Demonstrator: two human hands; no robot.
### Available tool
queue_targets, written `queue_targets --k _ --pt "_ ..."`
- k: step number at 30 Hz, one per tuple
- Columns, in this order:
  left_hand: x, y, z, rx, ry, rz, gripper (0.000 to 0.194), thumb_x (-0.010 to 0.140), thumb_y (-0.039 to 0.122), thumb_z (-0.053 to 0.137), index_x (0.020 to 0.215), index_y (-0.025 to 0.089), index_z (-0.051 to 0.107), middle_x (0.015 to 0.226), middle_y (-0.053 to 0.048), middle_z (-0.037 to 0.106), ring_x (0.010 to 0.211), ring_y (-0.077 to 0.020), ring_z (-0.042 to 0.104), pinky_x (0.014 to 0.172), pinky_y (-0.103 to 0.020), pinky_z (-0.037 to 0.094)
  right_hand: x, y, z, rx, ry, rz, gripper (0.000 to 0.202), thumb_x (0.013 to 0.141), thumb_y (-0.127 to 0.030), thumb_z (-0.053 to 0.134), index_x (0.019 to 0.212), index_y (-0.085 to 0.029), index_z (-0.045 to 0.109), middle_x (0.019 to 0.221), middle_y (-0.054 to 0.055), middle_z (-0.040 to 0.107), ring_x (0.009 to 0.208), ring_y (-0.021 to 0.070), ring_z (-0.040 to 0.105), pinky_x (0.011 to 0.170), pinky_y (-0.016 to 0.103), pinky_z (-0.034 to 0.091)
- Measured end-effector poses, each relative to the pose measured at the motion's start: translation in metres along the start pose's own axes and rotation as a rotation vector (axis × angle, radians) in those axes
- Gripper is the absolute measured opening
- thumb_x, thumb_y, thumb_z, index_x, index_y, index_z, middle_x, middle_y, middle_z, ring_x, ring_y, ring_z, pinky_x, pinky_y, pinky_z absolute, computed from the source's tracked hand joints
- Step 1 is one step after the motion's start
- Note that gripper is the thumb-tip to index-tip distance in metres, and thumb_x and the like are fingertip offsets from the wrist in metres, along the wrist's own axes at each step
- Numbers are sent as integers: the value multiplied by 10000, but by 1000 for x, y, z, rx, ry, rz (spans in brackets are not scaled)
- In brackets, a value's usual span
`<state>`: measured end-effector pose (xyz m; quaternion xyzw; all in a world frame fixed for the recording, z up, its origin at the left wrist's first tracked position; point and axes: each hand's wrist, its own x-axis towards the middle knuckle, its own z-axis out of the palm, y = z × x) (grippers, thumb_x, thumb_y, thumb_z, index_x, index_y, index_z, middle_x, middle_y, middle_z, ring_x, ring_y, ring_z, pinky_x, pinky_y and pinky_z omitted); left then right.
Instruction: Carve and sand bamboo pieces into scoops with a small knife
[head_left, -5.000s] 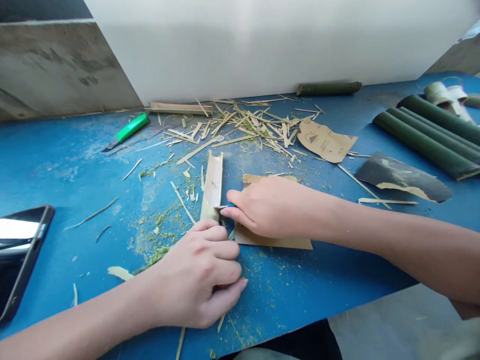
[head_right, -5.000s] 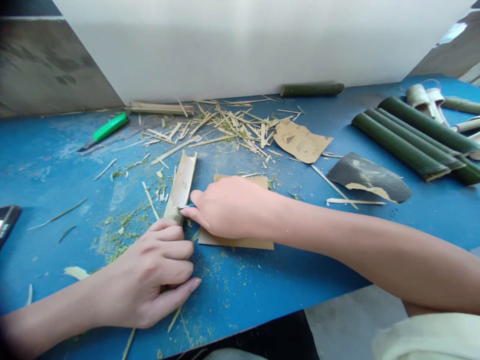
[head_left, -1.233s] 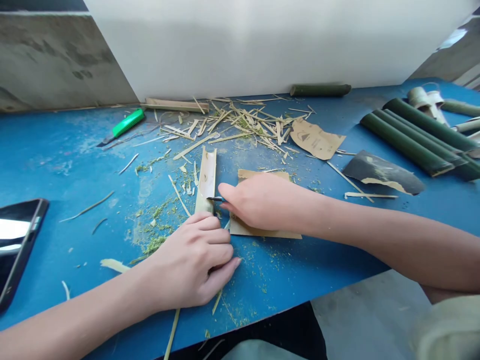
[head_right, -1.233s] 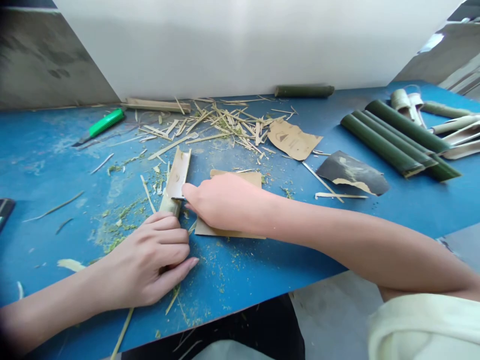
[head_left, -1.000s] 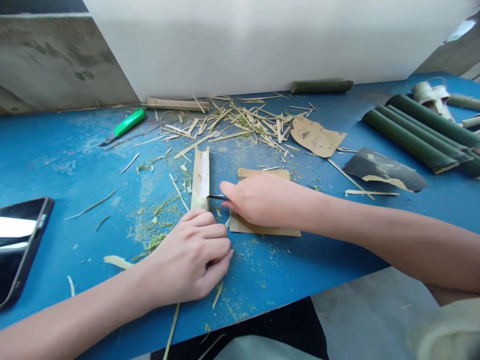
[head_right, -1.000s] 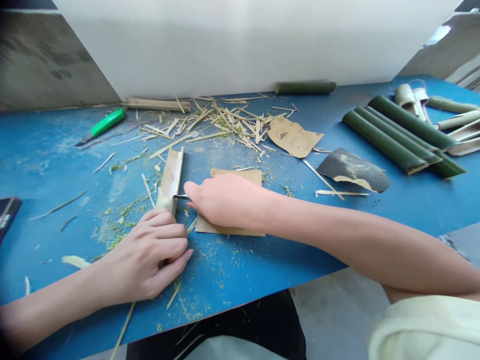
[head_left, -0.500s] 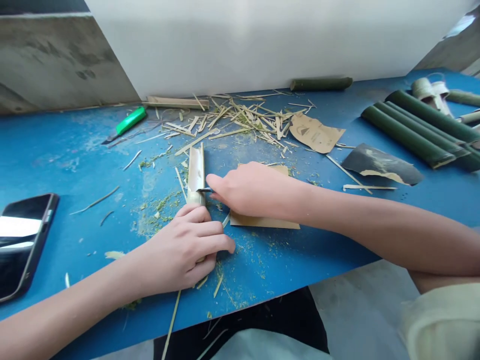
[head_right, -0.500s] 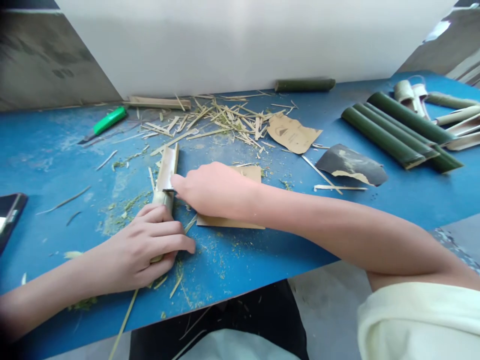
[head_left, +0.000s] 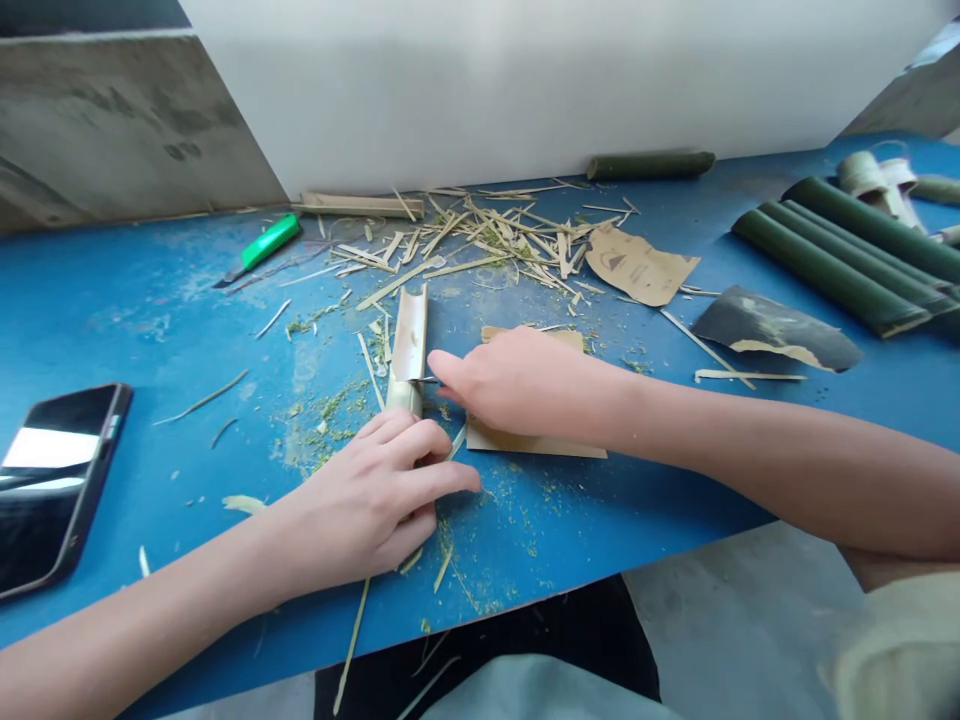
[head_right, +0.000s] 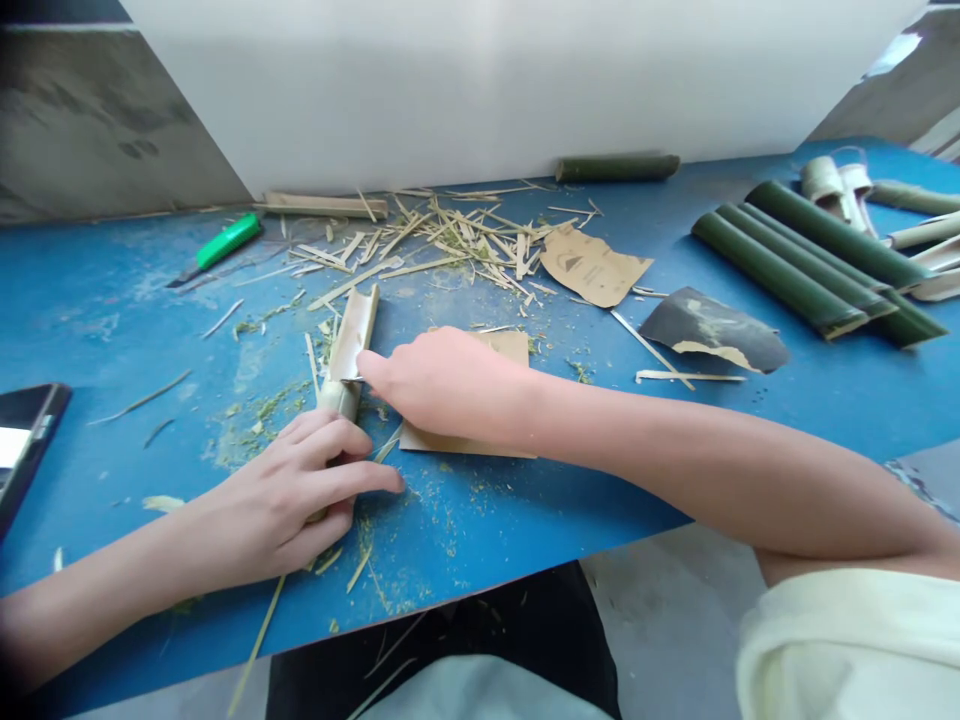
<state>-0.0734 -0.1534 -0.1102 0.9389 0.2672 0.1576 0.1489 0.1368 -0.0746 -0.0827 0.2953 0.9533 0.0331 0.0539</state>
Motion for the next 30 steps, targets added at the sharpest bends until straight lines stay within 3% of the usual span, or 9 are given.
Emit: queue_targets --k 10,17,24,30 --pt "4 4 5 7 26 -45 369 927 38 511 1147 249 718 969 -44 554 898 -229 494 868 -381 408 -2 3 2 32 -20 27 299 1114 -290 391 1269 -146 602 905 137 781 736 239 704 647 315 347" --pt "1 4 5 -50 46 -78 384 913 15 487 1164 225 687 970 -45 560 914 -220 508 867 -366 447 2 12 -3 186 -144 94 395 1117 -456 400 1289 -186 632 995 133 791 736 229 688 621 307 317" --pt "-6 1 6 -58 53 -69 390 911 17 489 1163 238 688 1006 -49 574 960 -220 506 917 -380 447 -4 5 5 101 36 88 461 1137 -474 310 1225 -194 665 936 113 800 733 239 678 624 328 266" --pt "-2 0 2 -58 13 -41 342 934 53 515 1145 245 704 994 -47 588 940 -229 502 903 -387 414 -3 8 1 166 24 24 461 1136 -391 317 1088 -215 741 937 80 806 721 204 654 628 335 261"
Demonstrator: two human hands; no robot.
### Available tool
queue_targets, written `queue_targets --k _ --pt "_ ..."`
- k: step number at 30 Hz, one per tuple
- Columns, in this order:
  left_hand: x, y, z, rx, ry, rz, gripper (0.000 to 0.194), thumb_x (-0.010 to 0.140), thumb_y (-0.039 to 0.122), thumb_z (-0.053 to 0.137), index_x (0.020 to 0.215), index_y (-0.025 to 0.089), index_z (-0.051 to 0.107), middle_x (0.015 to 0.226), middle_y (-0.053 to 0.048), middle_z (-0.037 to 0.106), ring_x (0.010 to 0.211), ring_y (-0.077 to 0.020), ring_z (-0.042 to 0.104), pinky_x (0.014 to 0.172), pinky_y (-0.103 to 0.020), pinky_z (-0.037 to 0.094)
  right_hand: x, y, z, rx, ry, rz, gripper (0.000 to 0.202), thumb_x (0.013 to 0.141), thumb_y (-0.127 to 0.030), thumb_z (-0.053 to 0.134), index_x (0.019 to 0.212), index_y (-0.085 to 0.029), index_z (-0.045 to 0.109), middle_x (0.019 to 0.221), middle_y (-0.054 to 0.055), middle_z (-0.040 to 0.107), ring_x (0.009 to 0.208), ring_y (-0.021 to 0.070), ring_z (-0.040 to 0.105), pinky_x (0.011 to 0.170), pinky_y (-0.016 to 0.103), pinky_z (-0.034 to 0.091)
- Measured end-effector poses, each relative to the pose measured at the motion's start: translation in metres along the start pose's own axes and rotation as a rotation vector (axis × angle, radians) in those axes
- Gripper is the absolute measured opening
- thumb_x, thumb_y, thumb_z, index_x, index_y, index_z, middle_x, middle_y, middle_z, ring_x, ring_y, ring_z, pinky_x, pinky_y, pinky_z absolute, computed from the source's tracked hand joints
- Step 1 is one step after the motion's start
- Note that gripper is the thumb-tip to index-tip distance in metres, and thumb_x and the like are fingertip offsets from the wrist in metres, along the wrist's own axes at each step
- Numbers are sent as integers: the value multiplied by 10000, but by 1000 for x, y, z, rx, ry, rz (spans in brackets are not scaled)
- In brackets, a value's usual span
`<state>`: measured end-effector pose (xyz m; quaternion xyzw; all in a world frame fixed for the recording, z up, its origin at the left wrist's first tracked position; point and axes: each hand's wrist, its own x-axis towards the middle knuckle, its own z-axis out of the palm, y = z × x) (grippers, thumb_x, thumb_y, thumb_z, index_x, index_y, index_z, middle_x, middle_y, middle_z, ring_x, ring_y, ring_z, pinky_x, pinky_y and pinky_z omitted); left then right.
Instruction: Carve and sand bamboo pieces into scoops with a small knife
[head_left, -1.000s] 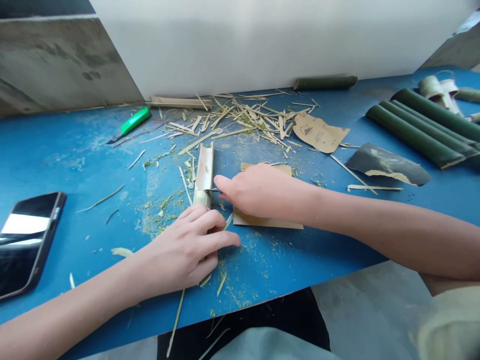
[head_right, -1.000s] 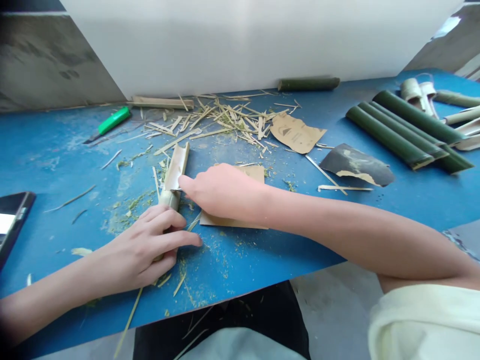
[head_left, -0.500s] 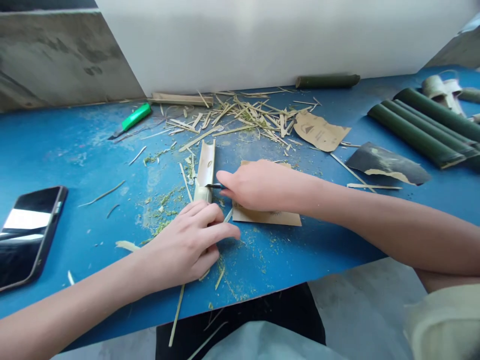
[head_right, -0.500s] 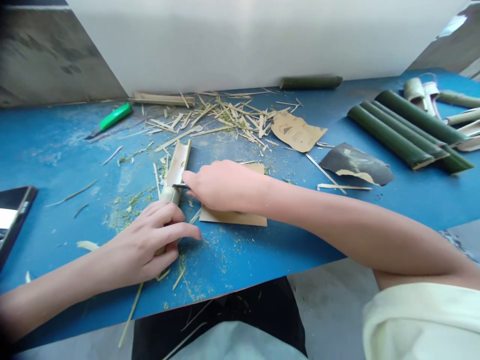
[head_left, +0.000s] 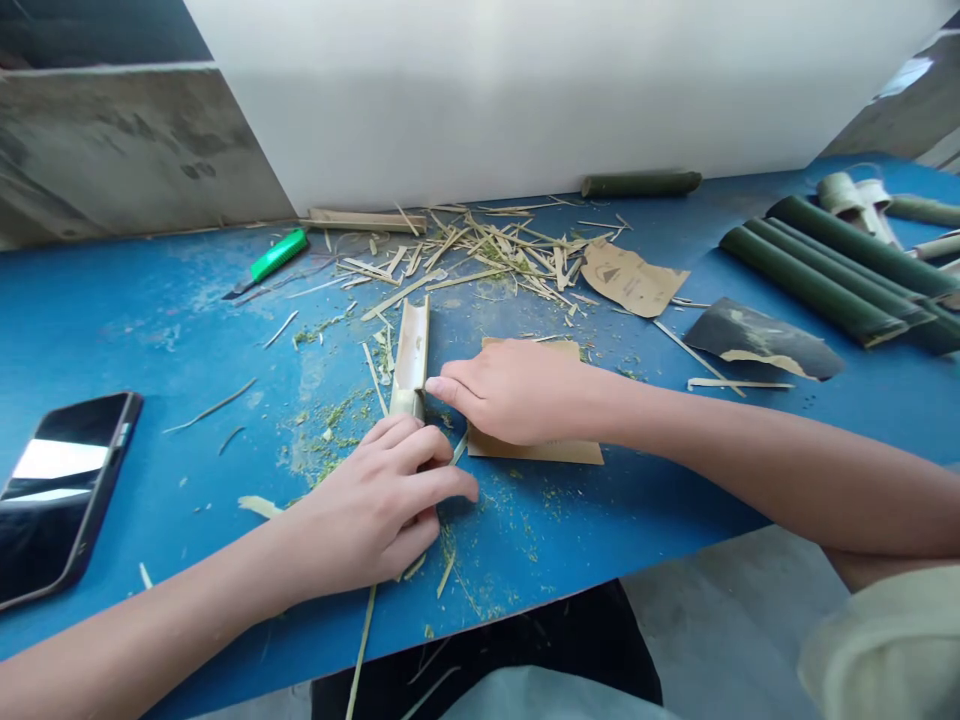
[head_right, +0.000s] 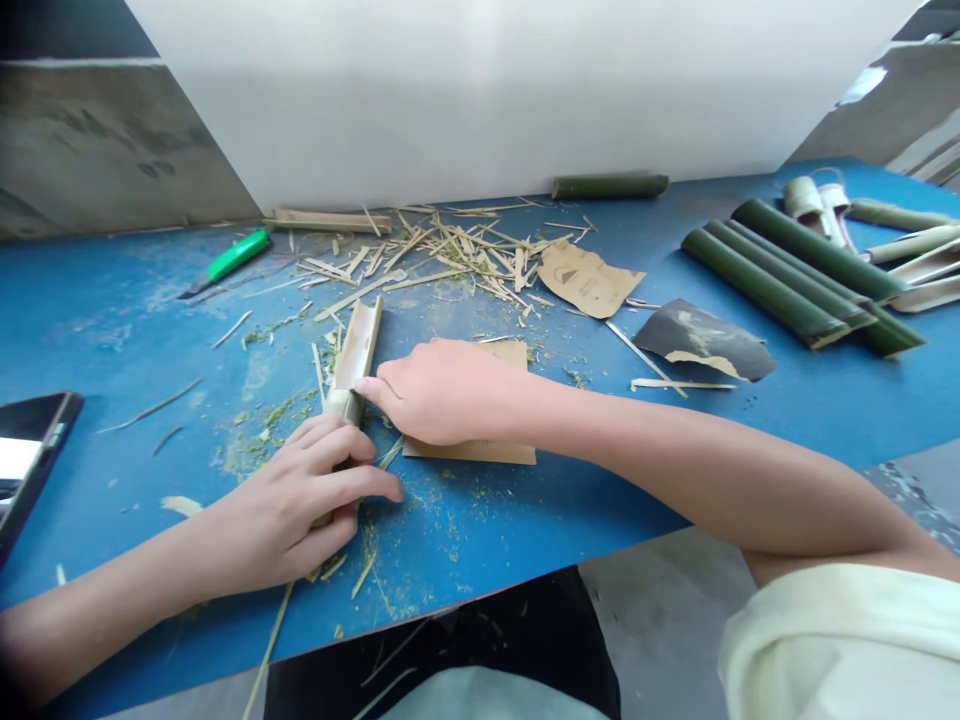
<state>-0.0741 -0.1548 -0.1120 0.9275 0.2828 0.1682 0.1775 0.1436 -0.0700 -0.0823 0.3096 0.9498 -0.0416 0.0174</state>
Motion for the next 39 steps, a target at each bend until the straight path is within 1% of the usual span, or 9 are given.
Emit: queue_targets --k 3,6,10,13,17,23,30,36,39 --pt "2 1 -1 -10 -18 3 343 934 51 521 1137 252 712 1016 -45 609 967 -233 518 932 -398 397 2 0 -1 -15 -1 -4 507 1146 -432 297 1047 -187 729 874 93 789 693 207 640 623 336 254" --pt "3 2 -1 -22 -20 8 350 940 42 517 1106 270 725 1005 -35 621 962 -225 527 946 -399 381 3 -6 1 -111 14 -6 534 1155 -438 270 1019 -145 695 804 118 759 679 216 640 609 336 244" --pt "3 2 0 -26 -3 -9 357 938 38 521 1102 278 730 943 -28 606 911 -218 503 903 -384 377 4 -16 8 -195 66 18 514 1160 -385 233 1065 -114 659 845 143 754 683 226 648 589 338 234" --pt "2 2 1 -21 2 -19 347 935 43 522 1112 267 720 925 -29 592 896 -221 492 900 -384 378 6 -16 14 -191 88 15 510 1162 -388 226 1067 -120 649 869 145 754 709 221 656 589 337 218" --pt "0 1 2 -41 10 -48 346 931 40 521 1116 268 705 941 -27 589 896 -219 489 892 -374 383 9 -4 17 -112 105 24 534 1160 -458 225 1098 -145 652 936 128 767 755 217 665 602 338 190" --pt "-3 1 4 -61 21 -54 360 917 35 525 1140 262 693 958 -24 589 905 -217 482 901 -375 381 6 13 6 27 63 66 526 1151 -511 260 1126 -176 664 1012 83 780 791 202 646 625 346 167" --pt "-4 -1 5 -74 19 -39 342 930 48 528 1140 264 691 980 -29 592 924 -222 488 931 -388 368 6 11 1 75 -5 19 494 1145 -502 292 1110 -179 664 1051 84 775 802 199 646 637 339 202" --pt "0 1 0 -62 -14 -32 344 944 43 513 1128 262 706 984 -23 608 931 -212 515 944 -388 356 11 3 8 -29 6 0 505 1152 -481 247 1134 -173 647 953 93 776 708 204 633 625 340 204" --pt "2 2 -1 -73 -29 -35 347 951 42 509 1112 274 710 977 -13 612 921 -204 524 951 -387 353 14 3 14 -121 44 8 517 1156 -470 213 1176 -166 631 993 120 768 744 226 653 615 342 215"
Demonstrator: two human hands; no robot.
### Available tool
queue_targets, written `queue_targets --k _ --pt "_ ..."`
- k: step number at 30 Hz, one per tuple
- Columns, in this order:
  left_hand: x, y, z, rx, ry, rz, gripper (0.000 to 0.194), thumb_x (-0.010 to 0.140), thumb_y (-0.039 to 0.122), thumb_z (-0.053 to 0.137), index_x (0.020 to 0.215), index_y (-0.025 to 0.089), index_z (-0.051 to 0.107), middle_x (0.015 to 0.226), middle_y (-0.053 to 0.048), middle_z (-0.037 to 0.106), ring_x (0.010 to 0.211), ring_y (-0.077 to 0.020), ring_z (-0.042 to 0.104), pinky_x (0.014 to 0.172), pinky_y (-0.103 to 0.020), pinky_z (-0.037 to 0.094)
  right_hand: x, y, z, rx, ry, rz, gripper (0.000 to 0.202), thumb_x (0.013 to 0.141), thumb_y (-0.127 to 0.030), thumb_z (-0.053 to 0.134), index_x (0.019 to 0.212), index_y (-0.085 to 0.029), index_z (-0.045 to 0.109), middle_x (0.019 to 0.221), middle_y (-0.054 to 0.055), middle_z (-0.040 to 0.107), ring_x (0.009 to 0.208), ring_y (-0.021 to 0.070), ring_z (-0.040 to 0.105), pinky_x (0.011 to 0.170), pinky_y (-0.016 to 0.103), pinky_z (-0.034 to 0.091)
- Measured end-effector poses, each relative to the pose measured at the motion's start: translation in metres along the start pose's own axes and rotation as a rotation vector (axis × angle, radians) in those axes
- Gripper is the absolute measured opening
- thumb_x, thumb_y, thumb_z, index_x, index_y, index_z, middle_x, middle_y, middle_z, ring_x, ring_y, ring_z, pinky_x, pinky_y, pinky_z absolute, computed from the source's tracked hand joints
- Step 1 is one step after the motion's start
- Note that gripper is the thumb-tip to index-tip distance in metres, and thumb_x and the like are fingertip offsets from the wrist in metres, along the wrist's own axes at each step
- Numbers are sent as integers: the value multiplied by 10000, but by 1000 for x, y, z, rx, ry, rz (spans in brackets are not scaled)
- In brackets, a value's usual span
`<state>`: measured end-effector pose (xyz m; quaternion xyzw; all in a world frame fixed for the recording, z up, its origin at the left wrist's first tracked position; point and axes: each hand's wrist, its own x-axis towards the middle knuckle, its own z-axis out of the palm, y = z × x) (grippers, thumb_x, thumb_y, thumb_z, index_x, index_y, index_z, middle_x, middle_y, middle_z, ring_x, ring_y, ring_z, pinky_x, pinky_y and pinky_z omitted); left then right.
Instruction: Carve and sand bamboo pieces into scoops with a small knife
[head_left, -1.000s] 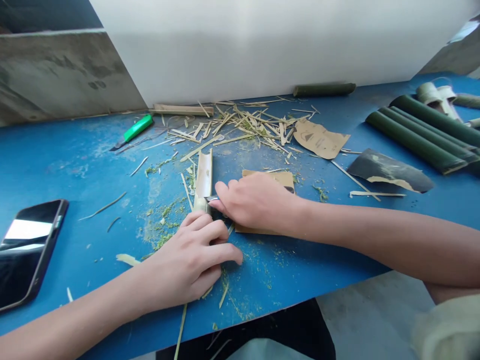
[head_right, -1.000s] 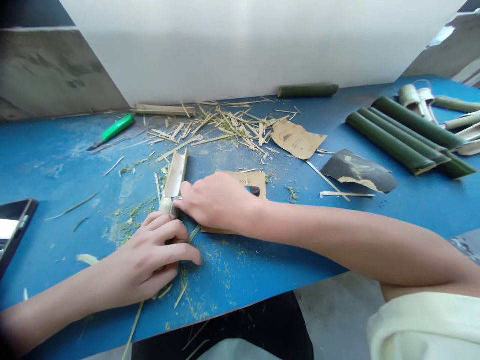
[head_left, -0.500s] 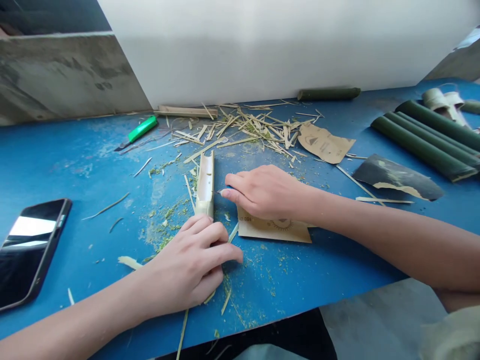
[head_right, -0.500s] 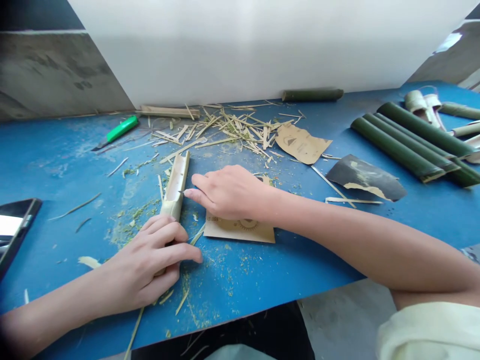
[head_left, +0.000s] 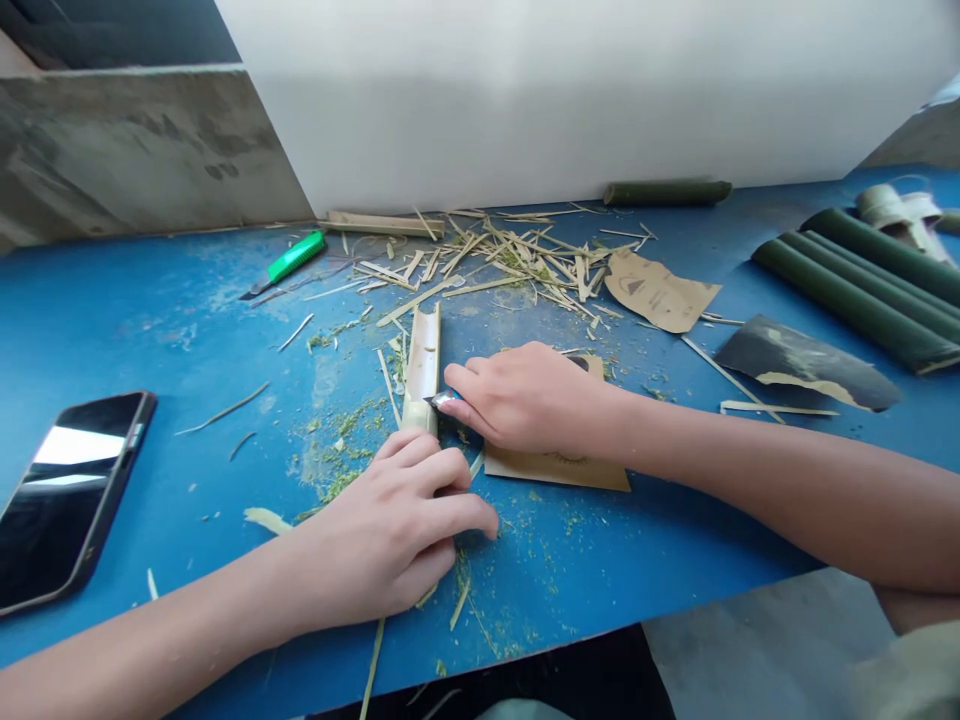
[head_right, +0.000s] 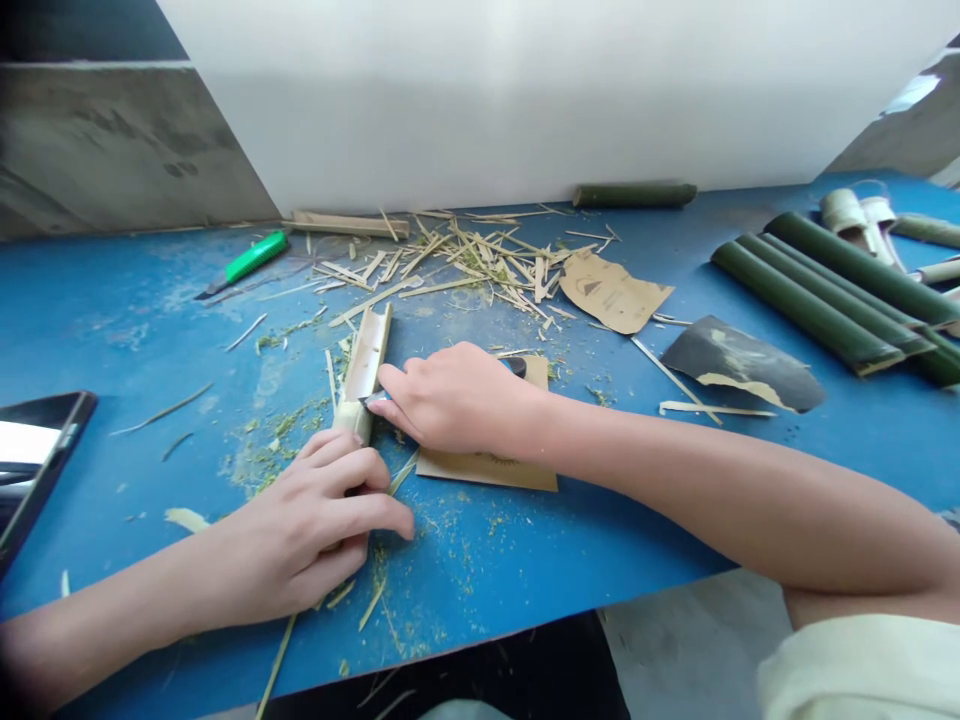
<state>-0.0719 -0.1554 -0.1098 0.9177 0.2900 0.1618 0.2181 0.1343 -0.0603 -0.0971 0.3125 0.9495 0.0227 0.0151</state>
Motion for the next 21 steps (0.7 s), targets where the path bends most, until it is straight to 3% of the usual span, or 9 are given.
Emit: queue_targets --k 5,9,13,16,19,21 --pt "0 -1 4 -5 8 7 361 924 35 518 1116 277 706 968 -14 608 915 -206 529 939 -383 373 14 16 8 -137 100 190 510 1153 -437 224 1266 -108 598 1125 194 737 885 277 681 616 363 252" --pt "-4 -4 5 26 64 16 343 919 53 527 1127 262 704 1023 -31 625 939 -214 542 934 -378 412 14 29 2 -88 168 195 511 1147 -478 238 1260 -141 606 1091 148 748 842 257 664 611 356 229" --pt "-7 -7 0 92 87 71 279 960 96 513 1103 226 715 1088 -52 659 1006 -212 607 1076 -394 433 0 33 -11 71 201 140 425 1094 -525 405 1218 -162 588 917 85 730 697 201 578 602 325 211" --pt "-7 -7 -3 131 96 83 265 979 105 510 1087 215 725 1087 -52 675 1020 -198 643 1189 -399 402 -12 32 -23 286 234 54 298 1047 -471 503 1132 -191 560 756 0 648 585 146 457 599 296 238" --pt "-7 -6 -4 182 112 112 258 986 112 515 1095 204 730 1082 -59 687 1019 -196 658 1221 -409 397 -20 27 -35 459 322 -39 220 1002 -432 574 991 -219 520 716 -34 587 591 121 426 610 274 274" --pt "-7 -5 -5 217 135 128 244 989 131 523 1090 208 731 1068 -59 691 999 -201 663 1190 -427 423 -22 24 -42 557 387 -67 276 934 -435 670 894 -232 487 696 -45 559 606 113 432 607 263 291"
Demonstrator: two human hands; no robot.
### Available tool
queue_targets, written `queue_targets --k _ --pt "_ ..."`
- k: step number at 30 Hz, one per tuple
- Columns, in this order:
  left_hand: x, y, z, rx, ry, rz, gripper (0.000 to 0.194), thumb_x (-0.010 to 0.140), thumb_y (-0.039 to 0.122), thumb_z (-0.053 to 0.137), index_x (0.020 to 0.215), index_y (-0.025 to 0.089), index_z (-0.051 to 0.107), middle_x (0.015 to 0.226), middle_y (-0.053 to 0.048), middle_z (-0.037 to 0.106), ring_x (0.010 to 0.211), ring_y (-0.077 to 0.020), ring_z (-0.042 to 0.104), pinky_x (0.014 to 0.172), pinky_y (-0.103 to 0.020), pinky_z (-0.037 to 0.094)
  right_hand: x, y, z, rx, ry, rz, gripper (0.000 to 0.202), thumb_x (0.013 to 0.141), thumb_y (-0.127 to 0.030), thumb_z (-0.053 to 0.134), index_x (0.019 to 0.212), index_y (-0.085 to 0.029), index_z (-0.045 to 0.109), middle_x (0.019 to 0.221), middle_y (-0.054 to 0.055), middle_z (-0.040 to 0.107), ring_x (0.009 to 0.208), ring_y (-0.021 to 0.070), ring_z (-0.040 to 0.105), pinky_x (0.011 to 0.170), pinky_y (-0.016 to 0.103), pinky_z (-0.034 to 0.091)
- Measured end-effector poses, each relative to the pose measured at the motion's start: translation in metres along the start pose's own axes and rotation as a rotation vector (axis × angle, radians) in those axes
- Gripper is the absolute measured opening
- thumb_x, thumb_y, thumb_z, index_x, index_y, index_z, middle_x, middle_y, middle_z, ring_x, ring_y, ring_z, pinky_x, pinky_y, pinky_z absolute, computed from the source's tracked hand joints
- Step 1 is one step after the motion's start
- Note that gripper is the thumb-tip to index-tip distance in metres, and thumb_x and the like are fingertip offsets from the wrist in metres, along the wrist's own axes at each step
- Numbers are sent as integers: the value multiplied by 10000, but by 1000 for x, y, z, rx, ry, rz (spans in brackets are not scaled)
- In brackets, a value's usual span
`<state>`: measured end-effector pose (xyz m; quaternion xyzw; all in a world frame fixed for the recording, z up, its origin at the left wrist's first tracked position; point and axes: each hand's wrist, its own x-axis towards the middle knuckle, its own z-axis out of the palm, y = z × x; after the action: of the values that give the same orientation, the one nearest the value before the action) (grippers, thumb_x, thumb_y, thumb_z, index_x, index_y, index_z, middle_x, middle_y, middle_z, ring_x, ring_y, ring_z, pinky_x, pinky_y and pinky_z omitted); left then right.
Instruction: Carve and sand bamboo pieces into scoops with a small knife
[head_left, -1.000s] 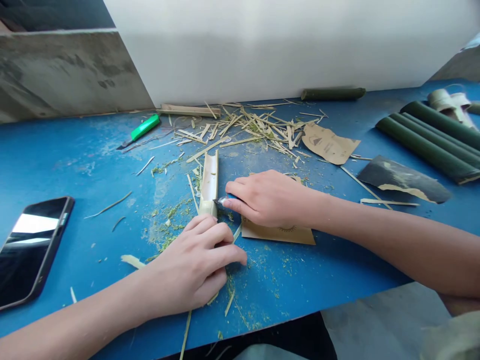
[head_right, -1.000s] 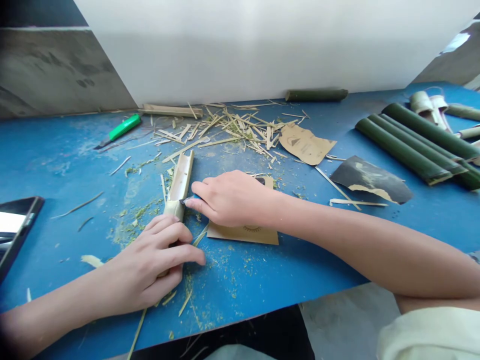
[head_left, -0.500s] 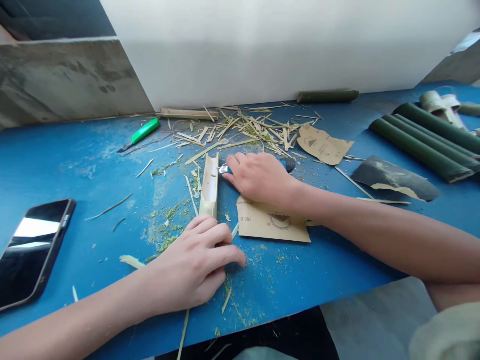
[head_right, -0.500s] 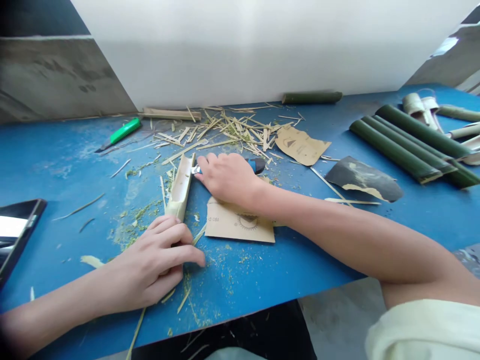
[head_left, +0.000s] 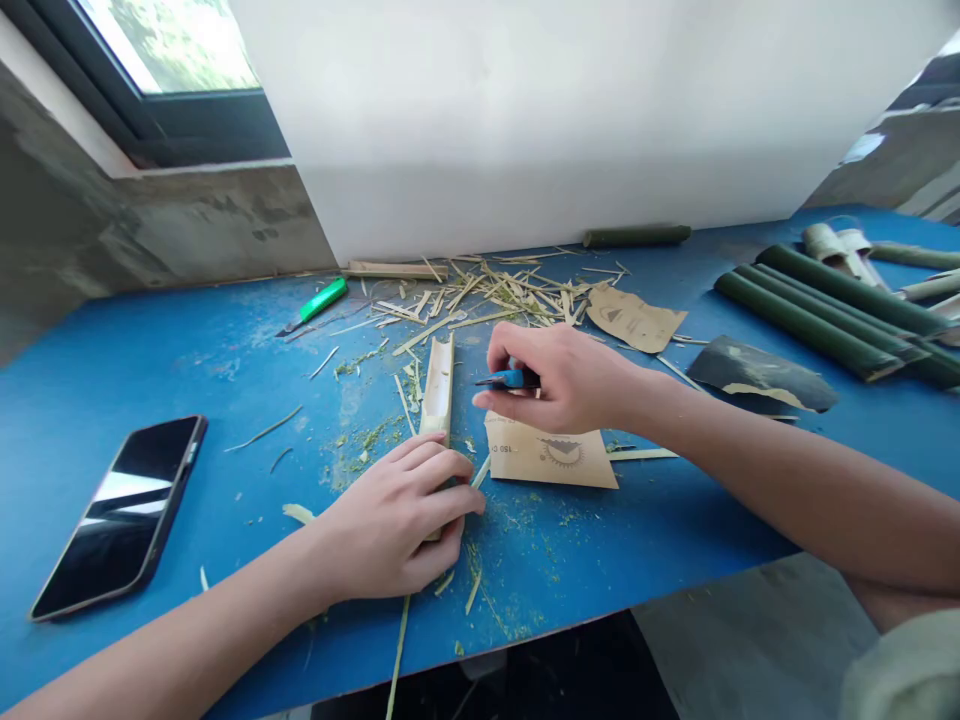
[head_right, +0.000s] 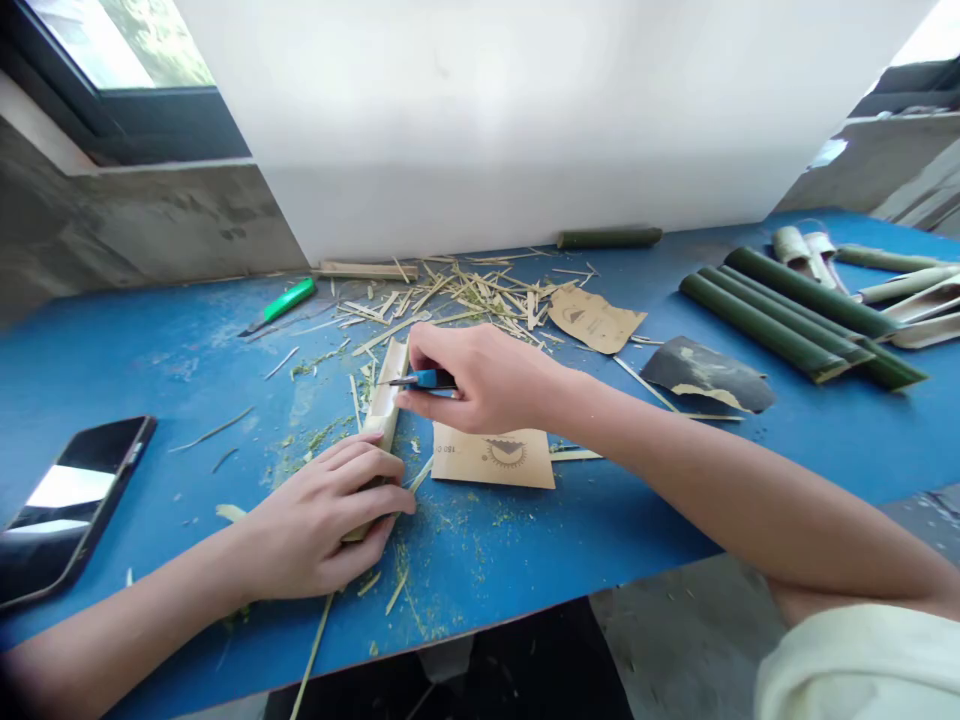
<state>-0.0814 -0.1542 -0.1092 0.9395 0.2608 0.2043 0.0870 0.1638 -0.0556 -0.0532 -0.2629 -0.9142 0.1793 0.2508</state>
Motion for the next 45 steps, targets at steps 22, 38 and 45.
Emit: queue_targets --k 22,38,45 --pt "-6 10 -7 458 -47 -346 454 964 430 566 1340 183 627 1035 -106 731 895 -312 684 801 -455 495 -7 7 20 1553 -334 270 241 711 -157 567 740 -255 349 527 -99 453 356 74 353 357 178 363" --pt "0 -25 -104 80 416 -809 463 933 547 725 1306 291 627 1016 -42 754 823 -239 710 681 -331 512 -14 2 -1 1671 -324 361 288 649 -248 579 749 -269 310 537 -65 470 368 103 304 335 229 332" --pt "76 -43 -143 -997 1101 -657 83 920 238 533 989 220 575 806 1 662 758 -162 647 675 -336 591 -12 23 -3 1585 -203 364 270 659 -249 595 723 -250 333 542 -73 435 377 79 289 363 210 338"
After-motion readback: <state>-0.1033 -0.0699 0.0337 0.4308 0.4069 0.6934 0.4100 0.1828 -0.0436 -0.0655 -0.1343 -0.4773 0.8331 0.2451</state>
